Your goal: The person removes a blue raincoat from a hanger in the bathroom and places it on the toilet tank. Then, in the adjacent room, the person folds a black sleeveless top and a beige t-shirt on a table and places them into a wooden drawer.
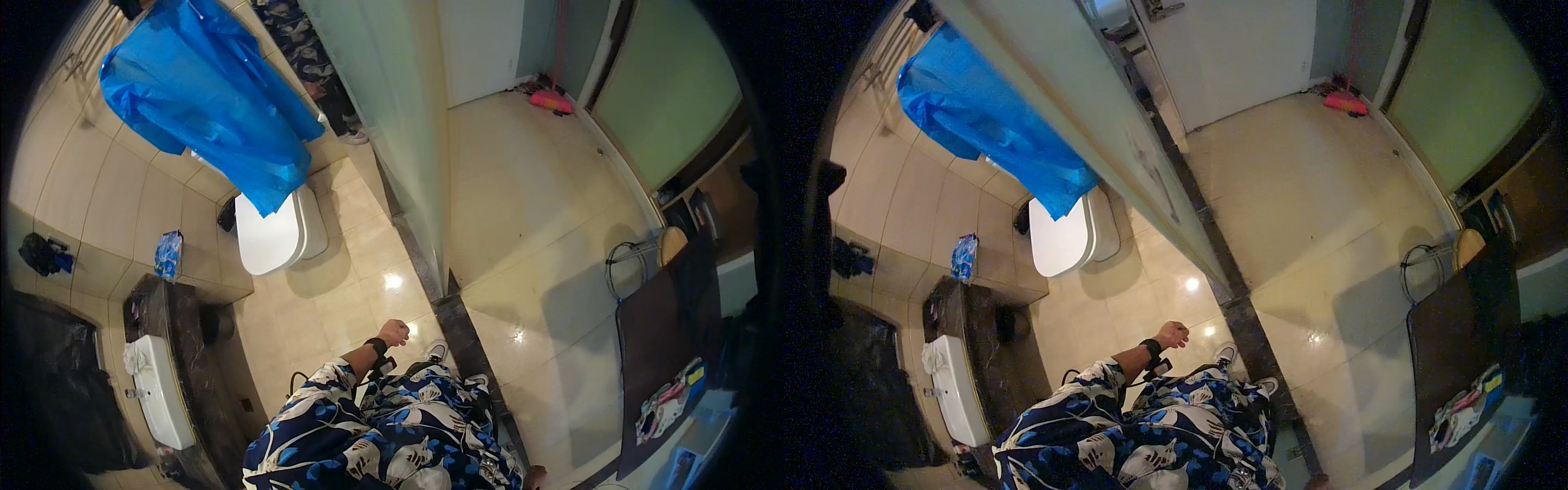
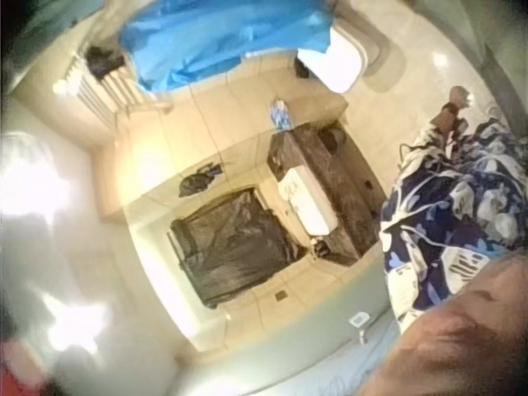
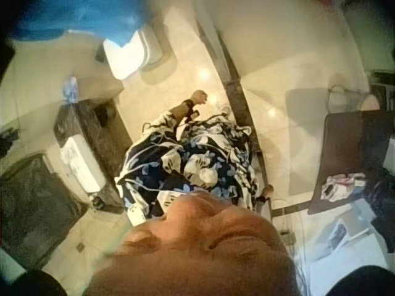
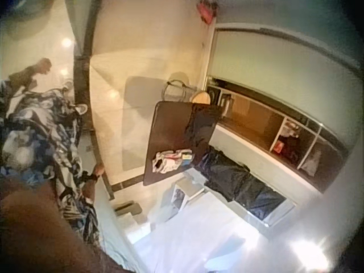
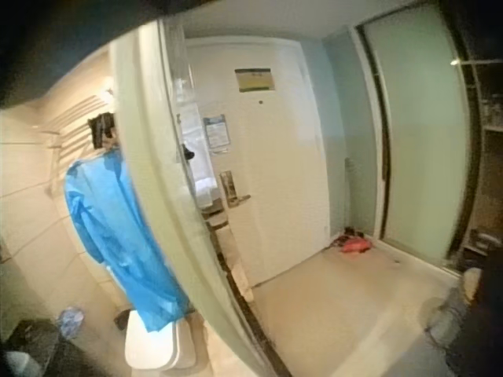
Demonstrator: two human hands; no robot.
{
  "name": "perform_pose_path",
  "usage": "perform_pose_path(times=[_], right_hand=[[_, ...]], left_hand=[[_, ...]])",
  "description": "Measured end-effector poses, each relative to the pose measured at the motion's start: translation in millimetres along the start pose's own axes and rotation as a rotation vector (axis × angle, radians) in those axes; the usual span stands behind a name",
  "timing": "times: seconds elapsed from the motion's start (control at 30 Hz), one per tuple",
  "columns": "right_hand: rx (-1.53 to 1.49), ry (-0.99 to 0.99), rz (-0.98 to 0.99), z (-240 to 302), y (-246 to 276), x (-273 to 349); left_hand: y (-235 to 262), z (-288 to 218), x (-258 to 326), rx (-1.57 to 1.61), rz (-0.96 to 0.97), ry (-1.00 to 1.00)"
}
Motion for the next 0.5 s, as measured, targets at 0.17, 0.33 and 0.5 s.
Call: perform_pose_path(times=[0.17, 0.33, 0.5], right_hand=[[-0.190, -0.127, 0.057, 42.5, 4.0, -12.6], [-0.317, -0.234, 0.111, 66.9, -7.1, -55.1], [-0.448, -0.243, 0.223, 80.1, -29.7, -101.2]], left_hand=[[2.7, -17.1, -2.9, -0.107, 0.003, -0.092], [-38.2, -25.0, -18.6, -0.099, 0.158, -0.103], [-59.7, 4.7, -40.7, 0.006, 0.138, -0.039]])
Point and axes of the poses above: each hand's wrist, its own x-axis away from the middle knuckle, its own y-axis out of the back of the hand, z = x × y, the point moved 5 cm from there along -x, towards the middle knuckle, and after that the axes turned 14 degrees about y, right-handed, at the moved point
